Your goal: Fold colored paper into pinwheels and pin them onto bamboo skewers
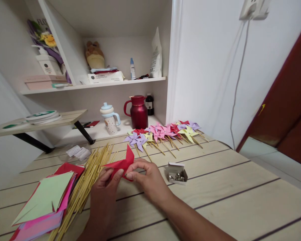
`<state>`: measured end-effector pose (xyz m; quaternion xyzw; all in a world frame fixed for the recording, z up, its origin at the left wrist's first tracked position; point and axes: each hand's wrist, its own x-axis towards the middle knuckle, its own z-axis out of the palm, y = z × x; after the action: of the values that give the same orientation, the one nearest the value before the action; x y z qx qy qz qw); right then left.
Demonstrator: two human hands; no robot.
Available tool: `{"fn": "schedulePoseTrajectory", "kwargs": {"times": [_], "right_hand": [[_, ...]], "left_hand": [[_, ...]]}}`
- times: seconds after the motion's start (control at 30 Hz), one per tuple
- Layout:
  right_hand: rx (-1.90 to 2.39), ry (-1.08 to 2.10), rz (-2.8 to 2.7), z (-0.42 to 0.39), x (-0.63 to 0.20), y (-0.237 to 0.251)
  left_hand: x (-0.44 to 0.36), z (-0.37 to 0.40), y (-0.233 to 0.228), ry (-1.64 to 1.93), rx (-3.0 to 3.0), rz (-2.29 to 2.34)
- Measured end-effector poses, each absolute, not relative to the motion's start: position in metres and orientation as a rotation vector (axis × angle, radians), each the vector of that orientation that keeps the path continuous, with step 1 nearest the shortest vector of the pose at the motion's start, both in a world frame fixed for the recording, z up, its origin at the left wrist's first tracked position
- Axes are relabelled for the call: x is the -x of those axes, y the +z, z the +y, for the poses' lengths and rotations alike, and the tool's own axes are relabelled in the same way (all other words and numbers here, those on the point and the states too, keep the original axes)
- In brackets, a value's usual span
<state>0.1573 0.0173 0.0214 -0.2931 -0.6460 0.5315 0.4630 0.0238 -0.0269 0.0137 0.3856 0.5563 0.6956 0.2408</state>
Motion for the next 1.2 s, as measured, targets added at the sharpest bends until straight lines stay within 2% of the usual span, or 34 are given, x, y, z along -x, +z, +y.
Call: {"fn": "schedulePoseTrajectory", "kwargs": {"times": [0.87, 1.2], "right_hand": [[0.716, 1.446, -1.436, 0.013, -0.153, 0.022], [0.68, 1.48, -1.445, 0.014, -0.155, 0.022]], "left_hand": [[-0.025, -0.031, 0.002, 1.912, -1.17, 1.57], [-0.027, -0.03, 0.005, 1.949, -1.073, 1.435]]}}
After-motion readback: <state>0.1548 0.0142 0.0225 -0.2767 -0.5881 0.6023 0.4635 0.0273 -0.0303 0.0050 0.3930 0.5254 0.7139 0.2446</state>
